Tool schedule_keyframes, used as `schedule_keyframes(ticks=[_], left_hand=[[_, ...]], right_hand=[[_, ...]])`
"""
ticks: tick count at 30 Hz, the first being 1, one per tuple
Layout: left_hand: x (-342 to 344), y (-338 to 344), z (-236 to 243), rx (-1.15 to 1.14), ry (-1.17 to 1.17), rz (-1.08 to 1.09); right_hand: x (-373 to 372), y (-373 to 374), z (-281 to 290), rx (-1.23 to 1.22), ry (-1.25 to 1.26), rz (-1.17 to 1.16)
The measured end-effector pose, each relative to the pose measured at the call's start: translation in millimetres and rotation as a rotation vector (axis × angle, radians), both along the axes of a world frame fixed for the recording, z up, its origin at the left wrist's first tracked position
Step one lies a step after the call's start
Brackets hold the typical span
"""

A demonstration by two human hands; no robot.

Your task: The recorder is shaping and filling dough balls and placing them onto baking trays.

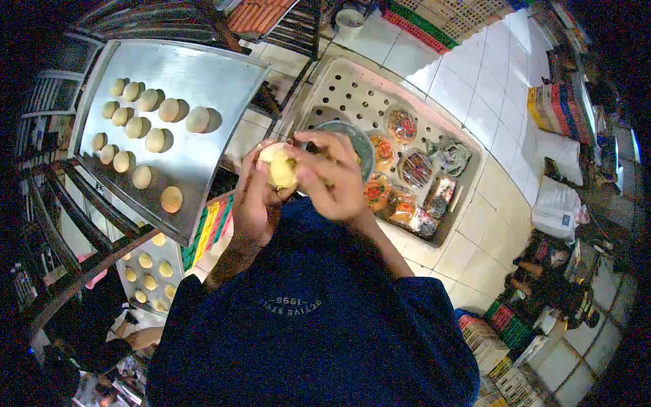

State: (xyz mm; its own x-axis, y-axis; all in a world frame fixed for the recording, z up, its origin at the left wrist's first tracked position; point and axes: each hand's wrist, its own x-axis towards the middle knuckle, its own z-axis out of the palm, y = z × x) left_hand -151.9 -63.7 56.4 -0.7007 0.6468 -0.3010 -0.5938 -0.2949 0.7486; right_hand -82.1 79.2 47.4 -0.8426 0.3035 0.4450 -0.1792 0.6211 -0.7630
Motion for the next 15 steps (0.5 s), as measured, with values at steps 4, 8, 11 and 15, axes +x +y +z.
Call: schedule_keyframes(ticks=[4,8,11,15], left_hand=[[-3.0,-0.5,-6.3,0.141,-0.145,0.038],[-14.8,-10.5,-13.3,0.153,-0.007,-0.249],[-18.7,-19.0,-9.1,-0.075,0.415,-0.487],[-17.2,-17.1,-10.5,-0.045,0.428,-0.603]], right_hand=[[8.1,10.0,-26.9,-0.187,0.146,-0.12],[9.4,20.1,-3.4,-0.737,-0.099,0.069],[2.6,24.3,8.6,-0.58,-0.167,0.258],[-7.5,26.7,17.1,-0.211,-0.203,0.433]])
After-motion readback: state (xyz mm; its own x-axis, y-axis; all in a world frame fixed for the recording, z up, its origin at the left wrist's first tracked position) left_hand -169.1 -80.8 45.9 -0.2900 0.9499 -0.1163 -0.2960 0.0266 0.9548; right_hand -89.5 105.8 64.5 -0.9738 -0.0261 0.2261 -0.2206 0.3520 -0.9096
